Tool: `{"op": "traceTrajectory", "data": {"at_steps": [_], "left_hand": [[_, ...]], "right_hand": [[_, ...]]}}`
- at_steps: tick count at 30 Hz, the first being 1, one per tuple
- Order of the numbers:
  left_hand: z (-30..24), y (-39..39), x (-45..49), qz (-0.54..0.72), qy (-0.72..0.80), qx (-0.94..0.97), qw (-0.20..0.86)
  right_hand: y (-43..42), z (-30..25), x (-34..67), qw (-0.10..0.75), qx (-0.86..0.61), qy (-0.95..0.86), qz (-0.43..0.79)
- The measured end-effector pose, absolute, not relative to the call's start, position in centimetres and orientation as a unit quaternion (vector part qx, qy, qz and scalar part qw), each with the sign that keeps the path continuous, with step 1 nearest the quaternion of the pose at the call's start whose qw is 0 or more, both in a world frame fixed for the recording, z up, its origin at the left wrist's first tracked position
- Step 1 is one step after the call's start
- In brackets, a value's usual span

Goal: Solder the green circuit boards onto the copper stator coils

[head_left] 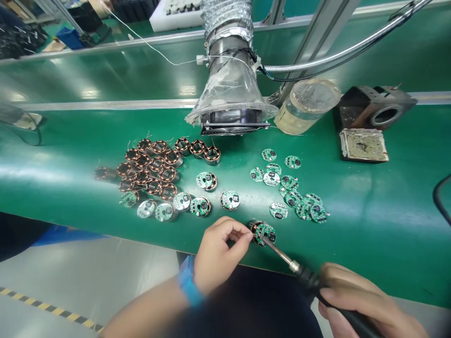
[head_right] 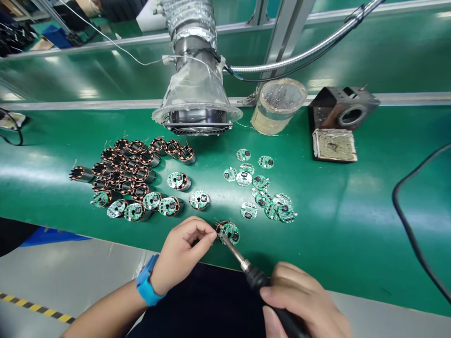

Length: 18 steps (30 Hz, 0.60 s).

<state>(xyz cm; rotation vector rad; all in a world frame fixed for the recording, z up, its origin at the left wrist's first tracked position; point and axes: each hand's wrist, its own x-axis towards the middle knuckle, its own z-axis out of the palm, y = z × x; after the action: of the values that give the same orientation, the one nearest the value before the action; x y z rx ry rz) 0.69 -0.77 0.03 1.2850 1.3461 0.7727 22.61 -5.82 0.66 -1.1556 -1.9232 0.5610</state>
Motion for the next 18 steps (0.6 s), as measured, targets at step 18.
{"op": "traceTrajectory", "data": {"at_steps": [18], "left_hand": [[0.19, -0.63, 0.75, 0.32, 0.566, 0.53, 0.545]], "right_hand": [[-5.36, 1.51, 21.81, 0.363, -0.467, -0.784, 0.192]]}}
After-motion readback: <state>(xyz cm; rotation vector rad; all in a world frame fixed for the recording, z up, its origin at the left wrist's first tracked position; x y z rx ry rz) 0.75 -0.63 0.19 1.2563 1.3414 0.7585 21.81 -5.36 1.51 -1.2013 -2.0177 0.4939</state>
